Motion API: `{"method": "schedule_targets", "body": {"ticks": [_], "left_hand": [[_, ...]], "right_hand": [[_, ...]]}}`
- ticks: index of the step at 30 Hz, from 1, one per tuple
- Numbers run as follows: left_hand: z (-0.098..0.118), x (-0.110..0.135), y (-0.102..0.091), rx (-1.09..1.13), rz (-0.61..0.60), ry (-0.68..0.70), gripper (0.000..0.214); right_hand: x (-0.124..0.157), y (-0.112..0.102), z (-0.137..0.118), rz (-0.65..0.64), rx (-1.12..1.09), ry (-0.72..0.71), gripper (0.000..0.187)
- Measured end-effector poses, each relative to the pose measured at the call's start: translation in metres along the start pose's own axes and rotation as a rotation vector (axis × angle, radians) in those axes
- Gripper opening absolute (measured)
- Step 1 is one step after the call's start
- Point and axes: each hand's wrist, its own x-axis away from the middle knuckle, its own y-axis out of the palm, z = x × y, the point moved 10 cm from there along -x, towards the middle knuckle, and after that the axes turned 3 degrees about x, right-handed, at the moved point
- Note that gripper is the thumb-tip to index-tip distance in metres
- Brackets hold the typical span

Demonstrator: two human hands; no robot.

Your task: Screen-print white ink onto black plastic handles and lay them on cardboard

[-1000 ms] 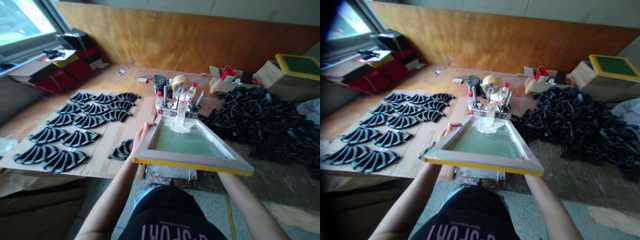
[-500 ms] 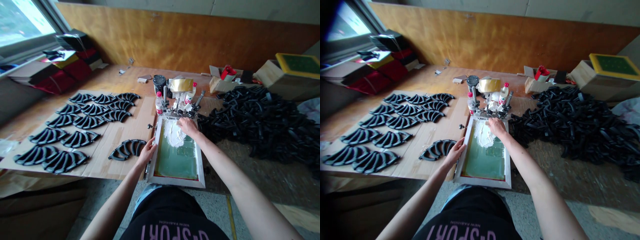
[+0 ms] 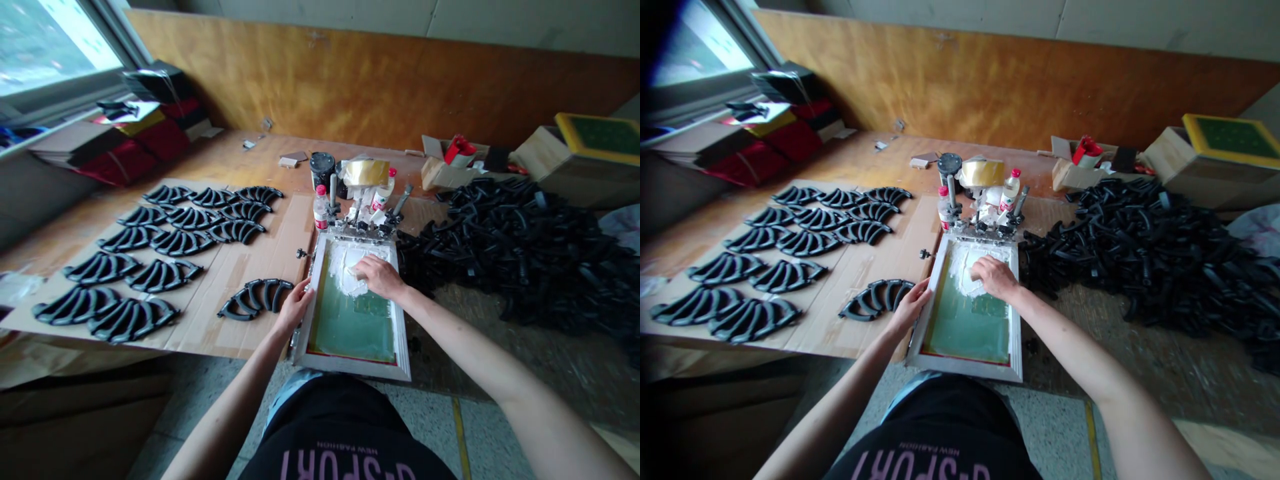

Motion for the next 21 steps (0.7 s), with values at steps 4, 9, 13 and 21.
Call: {"method": "schedule_targets", "body": {"ticks": [4, 9, 13, 21], "left_hand": [[0.001, 0.002, -0.001, 0.009, 0.022, -0.013, 0.069], [0.013, 0.008, 0.000, 0.025, -0.002, -0.034, 0.071], [0.047, 0.017, 0.000, 0.051, -0.037, -0.010, 0.069], [0.145, -0.003, -0.001, 0.219, 0.062, 0.255, 0.049]], "right_hand": [[0.012, 0.012, -0.018, 0.008, -0.017, -0.091, 0.023], [-0.015, -0.008, 0.013, 0.024, -0.070, 0.083, 0.019], [-0.045, -0.039, 0.064, 0.102, 0.025, 0.321, 0.055], [0.044, -0.049, 0.166, 0.254, -0.044, 0.686, 0.026]]}}
